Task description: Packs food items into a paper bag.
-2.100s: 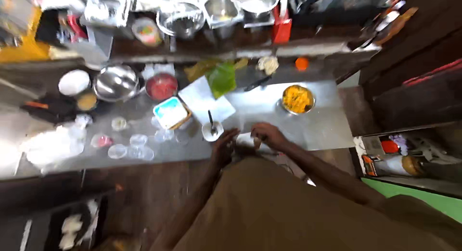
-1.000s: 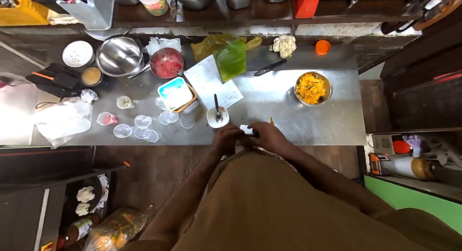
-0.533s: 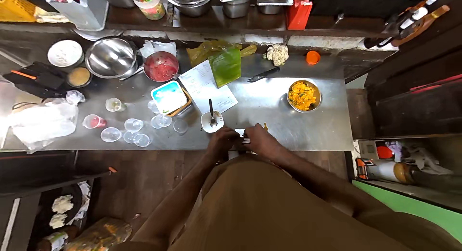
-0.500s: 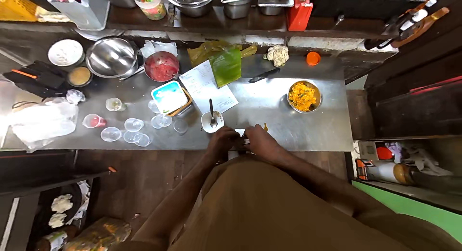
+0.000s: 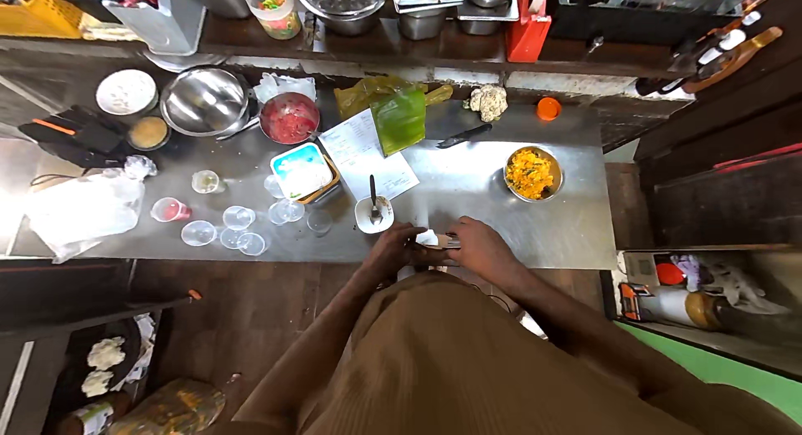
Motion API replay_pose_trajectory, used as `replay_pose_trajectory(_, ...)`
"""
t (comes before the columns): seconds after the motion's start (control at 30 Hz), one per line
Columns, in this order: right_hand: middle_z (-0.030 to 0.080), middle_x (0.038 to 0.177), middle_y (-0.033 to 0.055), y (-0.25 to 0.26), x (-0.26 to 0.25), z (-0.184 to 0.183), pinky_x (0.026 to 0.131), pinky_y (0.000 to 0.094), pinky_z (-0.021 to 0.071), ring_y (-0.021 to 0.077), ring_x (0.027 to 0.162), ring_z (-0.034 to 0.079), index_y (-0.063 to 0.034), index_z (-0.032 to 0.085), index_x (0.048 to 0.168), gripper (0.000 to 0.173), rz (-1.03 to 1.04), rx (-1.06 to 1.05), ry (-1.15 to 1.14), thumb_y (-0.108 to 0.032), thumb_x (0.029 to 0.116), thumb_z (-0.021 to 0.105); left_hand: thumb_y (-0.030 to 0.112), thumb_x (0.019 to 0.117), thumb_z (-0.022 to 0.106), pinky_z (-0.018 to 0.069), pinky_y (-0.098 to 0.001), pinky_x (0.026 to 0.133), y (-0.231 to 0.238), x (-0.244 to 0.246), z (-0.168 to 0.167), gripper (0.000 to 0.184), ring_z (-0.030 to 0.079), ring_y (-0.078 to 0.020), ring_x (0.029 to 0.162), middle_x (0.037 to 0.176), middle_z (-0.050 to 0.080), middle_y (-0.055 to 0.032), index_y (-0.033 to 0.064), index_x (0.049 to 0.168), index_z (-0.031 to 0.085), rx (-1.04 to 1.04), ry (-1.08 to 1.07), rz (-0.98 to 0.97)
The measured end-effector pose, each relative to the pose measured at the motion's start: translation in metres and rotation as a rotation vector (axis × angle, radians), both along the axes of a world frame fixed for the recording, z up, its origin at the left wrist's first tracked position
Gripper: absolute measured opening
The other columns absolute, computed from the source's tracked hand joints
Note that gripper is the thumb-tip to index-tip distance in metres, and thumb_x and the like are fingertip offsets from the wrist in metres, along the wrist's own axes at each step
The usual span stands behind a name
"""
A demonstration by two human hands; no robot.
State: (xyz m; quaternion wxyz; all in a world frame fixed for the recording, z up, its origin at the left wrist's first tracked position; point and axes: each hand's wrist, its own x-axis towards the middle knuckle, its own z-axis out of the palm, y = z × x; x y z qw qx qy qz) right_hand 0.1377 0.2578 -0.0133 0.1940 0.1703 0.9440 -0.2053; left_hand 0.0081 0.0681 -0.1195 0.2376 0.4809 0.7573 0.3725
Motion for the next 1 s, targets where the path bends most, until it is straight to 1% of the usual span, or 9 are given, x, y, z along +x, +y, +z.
replay_pose_trajectory(0.17,0.069,0.114,0.0021,0.008,-0.002,-0.012,0.086,0.0474,0.0588,0.0222,0.105,0.066,-0.0174,0.075,0.112,0.037,0.013,-0.068,0.094,-0.041,0.0842,0.080,0.017,0.0925,0.073,0.0559,-0.0365,0.092,0.003,0.002,0.001,0.010,0.064,-0.0143,0.101,0.099,0.068,0.0017,0.0199,0.100,0.080,0.001,0.088,0.010)
replay_pose_trajectory(0.3,0.068,0.113,0.0011,-0.005,-0.011,-0.028,0.088,0.0442,0.0585,0.0197,0.105,0.066,-0.0171,0.076,0.108,0.031,0.084,-0.109,0.151,-0.037,0.0844,0.080,0.016,0.0909,0.074,0.0552,-0.0361,0.090,0.003,0.001,-0.002,0.008,0.063,-0.0143,0.100,0.099,0.068,0.0022,0.0198,0.096,0.080,0.047,0.064,0.039)
replay_pose_trajectory(0.4,0.066,0.114,0.0082,-0.020,-0.017,-0.028,0.085,0.0499,0.0592,0.0275,0.105,0.066,-0.0101,0.074,0.105,0.032,0.089,-0.078,0.040,-0.034,0.0845,0.081,0.013,0.0898,0.075,0.0561,-0.0404,0.093,0.003,0.000,0.001,0.010,0.066,-0.0150,0.101,0.100,0.071,0.0005,0.0180,0.096,0.080,0.053,0.018,0.062)
replay_pose_trajectory(0.5,0.065,0.114,0.0124,-0.032,-0.019,-0.029,0.082,0.0524,0.0594,0.0321,0.104,0.066,-0.0062,0.072,0.103,0.033,0.087,-0.054,-0.019,-0.033,0.0862,0.080,0.009,0.0885,0.076,0.0586,-0.0411,0.089,0.001,-0.004,-0.002,0.012,0.070,-0.0143,0.095,0.097,0.075,-0.0008,0.0153,0.098,0.080,0.101,0.000,0.094)
replay_pose_trajectory(0.57,0.066,0.111,0.0122,-0.035,-0.021,-0.034,0.079,0.0529,0.0592,0.0323,0.100,0.067,-0.0062,0.072,0.101,0.032,0.095,-0.037,-0.012,-0.034,0.0874,0.078,0.009,0.0887,0.076,0.0601,-0.0380,0.087,-0.001,-0.006,-0.003,0.011,0.071,-0.0119,0.090,0.094,0.075,-0.0004,0.0132,0.099,0.079,0.121,-0.028,0.097)
replay_pose_trajectory(0.67,0.067,0.099,0.0100,-0.033,-0.026,-0.040,0.072,0.0526,0.0575,0.0297,0.087,0.068,-0.0080,0.070,0.088,0.029,0.118,-0.066,0.023,-0.037,0.0917,0.071,0.009,0.0889,0.078,0.0613,-0.0341,0.086,-0.003,-0.009,-0.004,0.012,0.072,-0.0086,0.089,0.096,0.076,0.0002,0.0120,0.100,0.079,0.132,-0.084,0.077)
replay_pose_trajectory(0.77,0.066,0.088,0.0085,-0.028,-0.026,-0.044,0.066,0.0526,0.0558,0.0280,0.078,0.067,-0.0096,0.066,0.076,0.030,0.113,-0.105,0.046,-0.036,0.0909,0.070,0.009,0.0928,0.073,0.0611,-0.0332,0.089,-0.006,-0.012,-0.004,0.015,0.072,-0.0076,0.091,0.100,0.076,0.0002,0.0121,0.107,0.078,0.132,-0.112,0.057)
replay_pose_trajectory(0.87,0.068,0.099,0.0091,-0.022,-0.019,-0.048,0.071,0.0535,0.0570,0.0292,0.086,0.068,-0.0091,0.071,0.090,0.025,0.095,-0.102,0.073,-0.034,0.0928,0.070,0.009,0.0913,0.075,0.0605,-0.0352,0.088,-0.005,-0.013,-0.005,0.021,0.070,-0.0115,0.093,0.104,0.074,-0.0017,0.0134,0.111,0.077,0.117,-0.072,0.045)
replay_pose_trajectory(1.0,0.069,0.114,0.0031,-0.001,0.000,-0.040,0.078,0.0514,0.0598,0.0237,0.096,0.070,-0.0165,0.074,0.110,0.033,0.010,-0.122,0.158,-0.043,0.0904,0.074,0.013,0.0880,0.078,0.0541,-0.0437,0.101,0.003,-0.003,-0.005,0.028,0.065,-0.0187,0.114,0.121,0.071,-0.0004,0.0200,0.115,0.077,0.031,0.072,0.025)
